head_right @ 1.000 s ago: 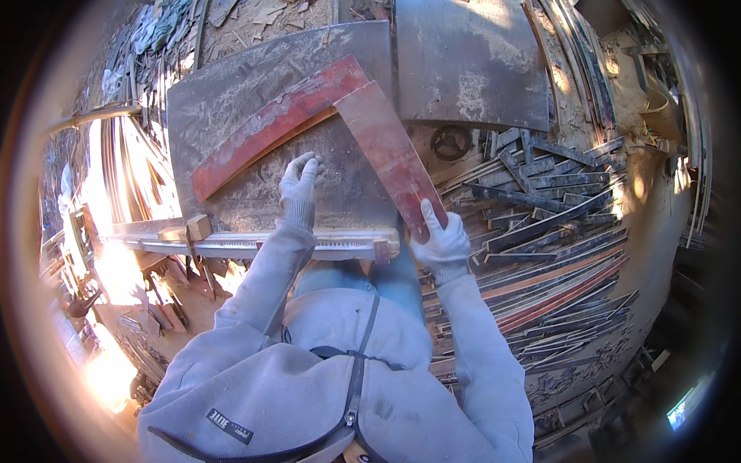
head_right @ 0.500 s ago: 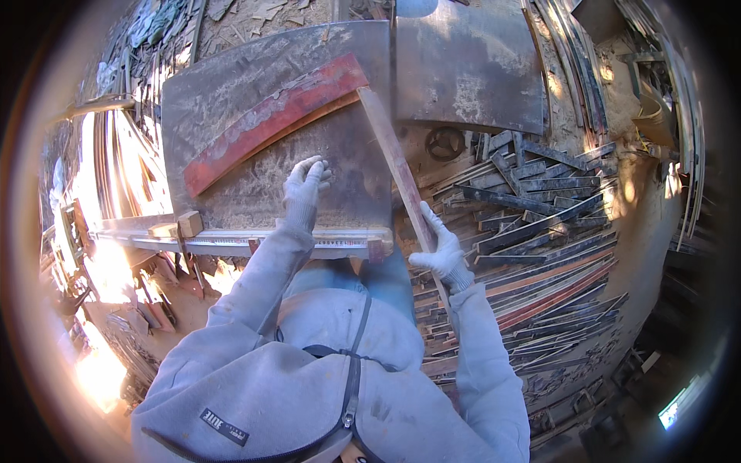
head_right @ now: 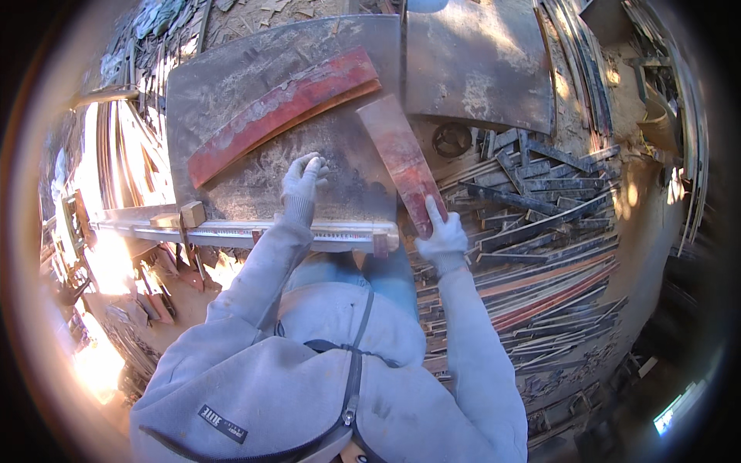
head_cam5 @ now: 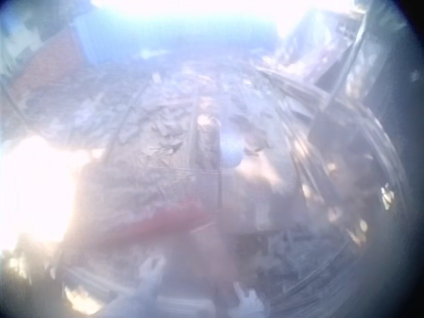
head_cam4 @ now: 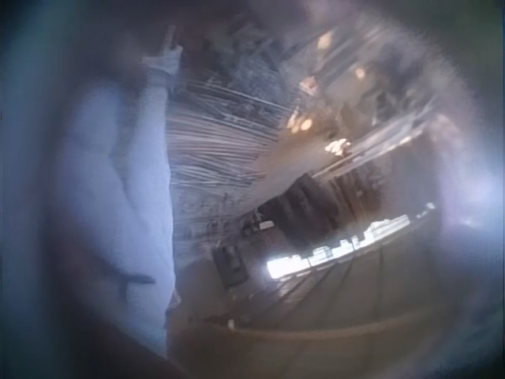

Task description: The person repeatedly picks up wooden planks and strips from a cluttered workbench, inspects them, and places them into piles on the floor. The person handles the wood by hand, turning pieces over and moving them one at a time.

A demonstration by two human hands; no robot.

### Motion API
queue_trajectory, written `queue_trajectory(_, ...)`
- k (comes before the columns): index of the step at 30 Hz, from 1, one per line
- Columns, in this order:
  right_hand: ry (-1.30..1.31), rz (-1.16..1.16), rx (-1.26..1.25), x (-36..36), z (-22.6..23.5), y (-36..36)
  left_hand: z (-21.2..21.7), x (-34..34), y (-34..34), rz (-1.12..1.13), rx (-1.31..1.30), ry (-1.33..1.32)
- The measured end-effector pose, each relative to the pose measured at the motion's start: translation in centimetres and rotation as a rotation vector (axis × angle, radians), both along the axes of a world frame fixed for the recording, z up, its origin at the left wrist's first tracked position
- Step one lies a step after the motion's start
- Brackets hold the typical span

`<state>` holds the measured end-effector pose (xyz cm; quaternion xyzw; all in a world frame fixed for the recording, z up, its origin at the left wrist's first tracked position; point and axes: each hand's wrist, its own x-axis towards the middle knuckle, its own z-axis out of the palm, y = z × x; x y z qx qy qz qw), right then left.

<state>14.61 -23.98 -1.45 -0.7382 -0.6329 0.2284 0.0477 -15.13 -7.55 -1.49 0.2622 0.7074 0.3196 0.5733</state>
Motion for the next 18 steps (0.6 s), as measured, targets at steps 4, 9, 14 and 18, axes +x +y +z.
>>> queue_trajectory(4, -0.004, -0.044, 0.082, -0.6, 0.7, -0.2, 0.2, -0.2, -1.0, -0.004, -0.002, -0.02)
queue_trajectory(9, 0.048, -0.019, 0.236, -0.5, 0.3, -1.1, 0.2, -0.5, -1.3, -0.005, 0.026, -0.015)
queue_trajectory(14, 0.089, -0.045, -0.08, 0.8, -1.0, -0.3, 0.1, -0.4, -1.1, -0.055, 0.055, 0.0)
queue_trajectory(18, 0.598, -0.08, -0.031, 2.2, 0.1, 0.6, 0.5, -0.1, -1.0, -0.023, 0.047, -0.05)
